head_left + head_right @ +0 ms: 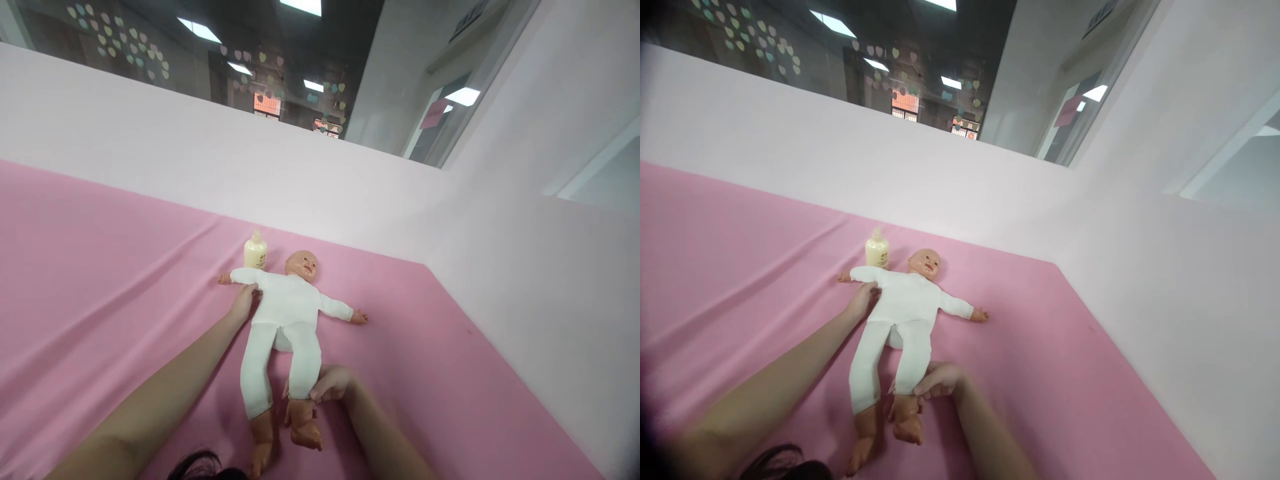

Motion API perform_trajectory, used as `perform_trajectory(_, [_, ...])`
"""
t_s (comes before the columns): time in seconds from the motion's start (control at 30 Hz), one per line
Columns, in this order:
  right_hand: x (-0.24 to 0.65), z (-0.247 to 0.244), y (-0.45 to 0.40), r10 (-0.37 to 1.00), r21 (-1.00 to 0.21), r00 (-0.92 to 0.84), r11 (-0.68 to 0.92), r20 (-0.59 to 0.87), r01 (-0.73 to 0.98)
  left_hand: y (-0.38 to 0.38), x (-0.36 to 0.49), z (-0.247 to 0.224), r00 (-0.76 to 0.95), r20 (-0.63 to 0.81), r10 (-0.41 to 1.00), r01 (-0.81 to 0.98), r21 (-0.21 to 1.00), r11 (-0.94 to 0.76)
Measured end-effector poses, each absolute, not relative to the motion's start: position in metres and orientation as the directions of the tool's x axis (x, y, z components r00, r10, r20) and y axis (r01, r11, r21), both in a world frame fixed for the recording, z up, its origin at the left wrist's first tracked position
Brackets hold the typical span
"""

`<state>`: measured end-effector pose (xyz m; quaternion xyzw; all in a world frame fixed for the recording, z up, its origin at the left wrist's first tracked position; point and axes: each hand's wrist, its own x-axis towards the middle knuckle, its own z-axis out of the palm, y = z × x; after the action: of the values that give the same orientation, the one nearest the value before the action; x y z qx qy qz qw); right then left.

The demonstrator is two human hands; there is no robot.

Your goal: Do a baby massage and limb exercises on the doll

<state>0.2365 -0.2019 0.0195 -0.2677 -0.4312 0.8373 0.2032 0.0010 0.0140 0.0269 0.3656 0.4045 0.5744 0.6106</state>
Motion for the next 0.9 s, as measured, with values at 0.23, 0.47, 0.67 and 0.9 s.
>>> perform_trajectory(0.23, [0.235, 0.017, -0.196, 0.498, -0.834, -0.832, -0.546, -0.245, -0.081, 0.011, -0.004, 0.024, 0.079, 0.038, 0.996, -0.136, 0.99, -0.027])
perform_trajectory(0.47, [0.248, 0.031, -0.196, 0.667, -0.823, -0.621, -0.564, -0.412, -0.059, 0.007, -0.005, 0.026, 0.099, 0.176, 0.979, 0.33, 0.923, -0.199])
perform_trajectory(0.67, [0.257, 0.051, -0.192, 0.797, -0.864, -0.459, -0.491, -0.392, -0.115, 0.006, -0.004, 0.026, 0.119, 0.193, 0.974, 0.426, 0.876, -0.226])
perform_trajectory(0.9, [0.264, 0.065, -0.193, 0.913, -0.918, -0.161, -0.389, -0.374, -0.079, 0.003, -0.003, 0.026, 0.167, 0.246, 0.955, 0.461, 0.837, -0.296])
